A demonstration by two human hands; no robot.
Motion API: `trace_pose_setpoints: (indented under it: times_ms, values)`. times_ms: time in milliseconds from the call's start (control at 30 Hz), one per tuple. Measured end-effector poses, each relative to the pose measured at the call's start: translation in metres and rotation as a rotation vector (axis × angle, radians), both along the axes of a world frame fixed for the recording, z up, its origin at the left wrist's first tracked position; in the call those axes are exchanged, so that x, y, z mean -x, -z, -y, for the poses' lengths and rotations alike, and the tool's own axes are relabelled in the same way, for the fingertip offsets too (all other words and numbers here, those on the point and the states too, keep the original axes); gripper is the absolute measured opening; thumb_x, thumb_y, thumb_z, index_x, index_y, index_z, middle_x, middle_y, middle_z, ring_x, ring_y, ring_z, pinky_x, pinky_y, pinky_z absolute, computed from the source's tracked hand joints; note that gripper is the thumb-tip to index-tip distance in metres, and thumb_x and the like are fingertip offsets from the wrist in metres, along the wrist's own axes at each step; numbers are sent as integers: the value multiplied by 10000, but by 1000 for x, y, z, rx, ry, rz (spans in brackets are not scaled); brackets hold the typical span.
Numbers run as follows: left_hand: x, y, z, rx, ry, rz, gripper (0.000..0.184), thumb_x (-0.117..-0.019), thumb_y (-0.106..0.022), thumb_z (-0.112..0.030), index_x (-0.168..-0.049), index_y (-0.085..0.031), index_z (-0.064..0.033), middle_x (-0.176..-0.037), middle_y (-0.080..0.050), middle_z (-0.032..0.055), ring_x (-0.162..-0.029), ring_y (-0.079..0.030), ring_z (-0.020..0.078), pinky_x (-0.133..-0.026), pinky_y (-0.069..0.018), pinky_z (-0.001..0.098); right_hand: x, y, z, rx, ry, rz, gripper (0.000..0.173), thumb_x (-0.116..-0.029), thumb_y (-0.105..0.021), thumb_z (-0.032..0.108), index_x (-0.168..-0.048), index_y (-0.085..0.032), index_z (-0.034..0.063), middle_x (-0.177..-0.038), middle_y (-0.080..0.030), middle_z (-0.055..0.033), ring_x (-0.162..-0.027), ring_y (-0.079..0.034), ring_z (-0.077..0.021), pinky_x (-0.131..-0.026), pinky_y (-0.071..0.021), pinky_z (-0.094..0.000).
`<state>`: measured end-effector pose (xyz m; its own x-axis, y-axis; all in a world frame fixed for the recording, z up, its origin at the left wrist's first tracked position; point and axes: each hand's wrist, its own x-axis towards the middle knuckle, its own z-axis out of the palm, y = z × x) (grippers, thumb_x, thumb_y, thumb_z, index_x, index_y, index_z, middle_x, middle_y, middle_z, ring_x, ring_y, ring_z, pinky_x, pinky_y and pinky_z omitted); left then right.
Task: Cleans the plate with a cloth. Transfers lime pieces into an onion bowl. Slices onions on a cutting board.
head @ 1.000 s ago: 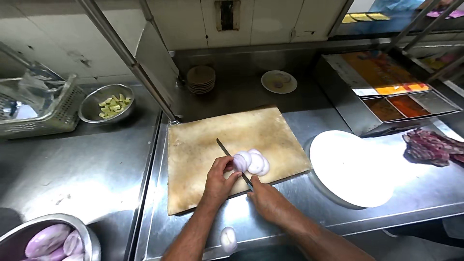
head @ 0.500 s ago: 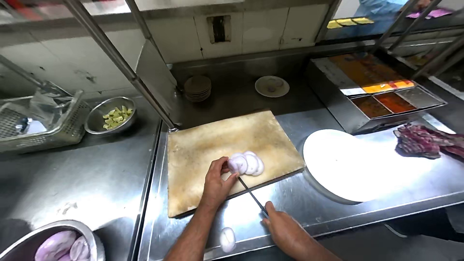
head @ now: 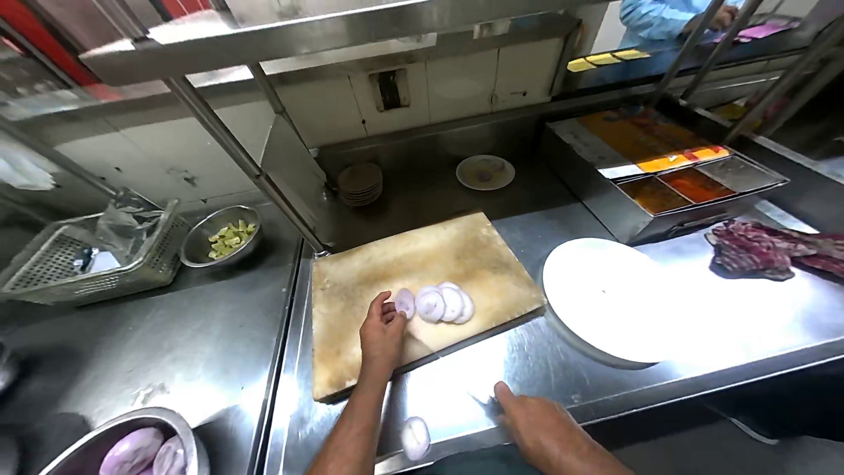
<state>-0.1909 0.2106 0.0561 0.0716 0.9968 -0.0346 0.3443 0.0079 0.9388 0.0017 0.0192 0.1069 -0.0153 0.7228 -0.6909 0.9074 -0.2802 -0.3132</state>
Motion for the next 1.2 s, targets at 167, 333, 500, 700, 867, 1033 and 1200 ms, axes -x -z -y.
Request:
trace_pose_setpoints:
  times_ms: [167,333,500,700,867,1033,1200]
  values:
    - [14,-9,-3,134,-22,141,445,-925,-627,64,-1359,-546,11,-1037,-715,163,-849,-727,227,-773,-621,391,-36,15,25,-114,137,-219,382,-1077,-498,345,-1335,-505,64,-947,-685,-226,-902,-697,-426,-802,-544,-603]
    - [24,-14,0,184,53,236,400,-907,-586,88,-1304,-566,42,-1019,-712,177,-848,-720,245,-762,-616,386,-62,57,56,-317,461,-463,403,-1036,-547,314,-1315,-513,26,-811,-642,-170,-670,-654,-324,-655,-552,-534]
    - [14,-19,-10,166,230,148,271,-918,-608,42,-1184,-655,17,-1015,-715,138,-891,-706,211,-806,-602,370,-66,82,66,-388,592,-591,394,-1016,-563,316,-1271,-516,18,-735,-604,-109,-570,-614,-236,-572,-548,-446]
    - [-7,-20,-29,33,435,-274,350,-938,-674,-63,-1286,-648,-35,-1239,-659,130,-1060,-679,197,-956,-568,374,-69,80,62,-347,590,-601,393,-1022,-555,335,-1270,-521,32,-745,-611,-104,-586,-622,-234,-588,-550,-437]
    - [-13,-25,-24,-69,524,-544,418,-975,-624,-176,-1374,-613,-53,-1348,-618,156,-1211,-609,292,-1049,-495,458,-71,77,57,-299,621,-651,378,-1012,-558,356,-1241,-524,58,-712,-592,-71,-551,-602,-204,-551,-539,-403]
    - [-23,-26,-21,-137,535,-605,610,-928,-655,-421,-1444,-568,-107,-1446,-573,108,-1370,-485,342,-1129,-369,593,-72,79,56,-290,620,-647,376,-1006,-551,379,-1221,-533,70,-696,-593,-63,-535,-606,-200,-534,-544,-401]
    - [-47,-28,-11,-190,495,-810,954,-779,-692,-736,-1539,-470,-206,-1499,-525,99,-1359,-471,363,-1060,-358,644,-73,80,55,-279,612,-654,363,-1005,-552,380,-1215,-526,85,-695,-587,-52,-535,-604,-190,-536,-544,-386]
